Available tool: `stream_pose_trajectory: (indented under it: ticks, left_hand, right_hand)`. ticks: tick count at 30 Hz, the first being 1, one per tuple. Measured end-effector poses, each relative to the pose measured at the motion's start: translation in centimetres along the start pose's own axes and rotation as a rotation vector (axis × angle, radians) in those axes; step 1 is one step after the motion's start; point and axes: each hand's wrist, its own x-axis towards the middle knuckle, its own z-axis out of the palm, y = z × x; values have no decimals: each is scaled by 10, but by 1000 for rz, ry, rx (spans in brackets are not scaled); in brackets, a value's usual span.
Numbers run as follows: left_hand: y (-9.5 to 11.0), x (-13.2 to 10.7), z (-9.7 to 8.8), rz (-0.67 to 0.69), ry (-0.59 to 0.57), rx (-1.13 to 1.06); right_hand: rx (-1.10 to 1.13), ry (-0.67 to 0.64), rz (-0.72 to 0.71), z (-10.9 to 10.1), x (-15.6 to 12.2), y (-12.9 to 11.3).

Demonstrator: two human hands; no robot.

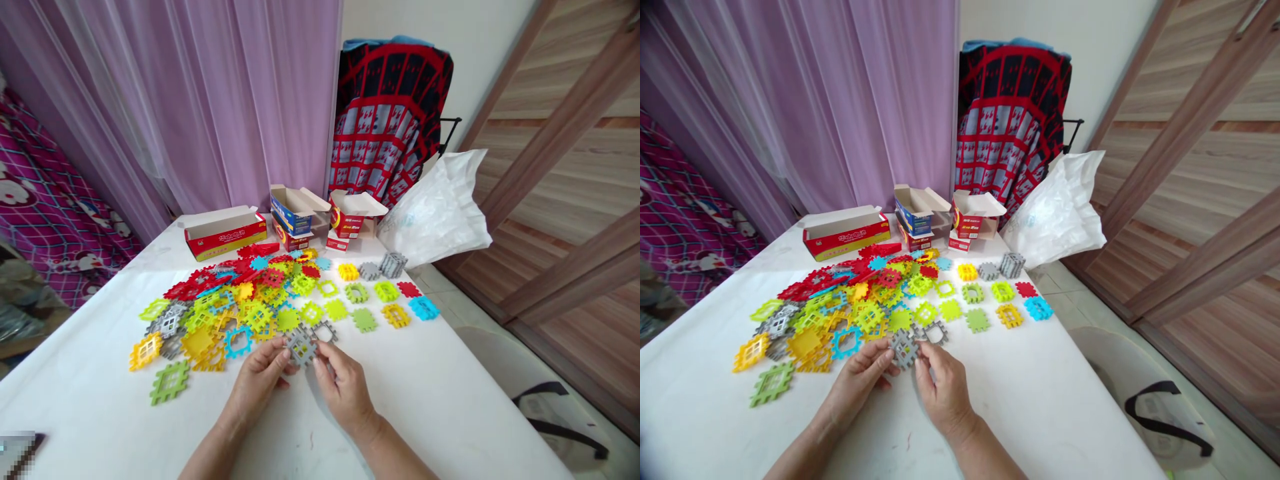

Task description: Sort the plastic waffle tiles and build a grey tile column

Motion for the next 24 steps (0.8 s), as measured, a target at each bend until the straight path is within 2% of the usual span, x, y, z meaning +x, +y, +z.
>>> stream_pose_trajectory:
  ticks: [6, 16, 22, 24]
  left_hand:
    - [8, -2, 0, -9, -57, 27]
    - [15, -8, -3, -59, -216, 58]
    - [17, -9, -3, -32, -310, 90]
    - [17, -9, -3, -27, -309, 97]
  right_hand:
    - [82, 14, 149, 0, -2, 5]
    - [117, 46, 196, -1, -2, 4]
    - [138, 91, 225, 0, -1, -2]
    - [139, 98, 235, -1, -1, -4]
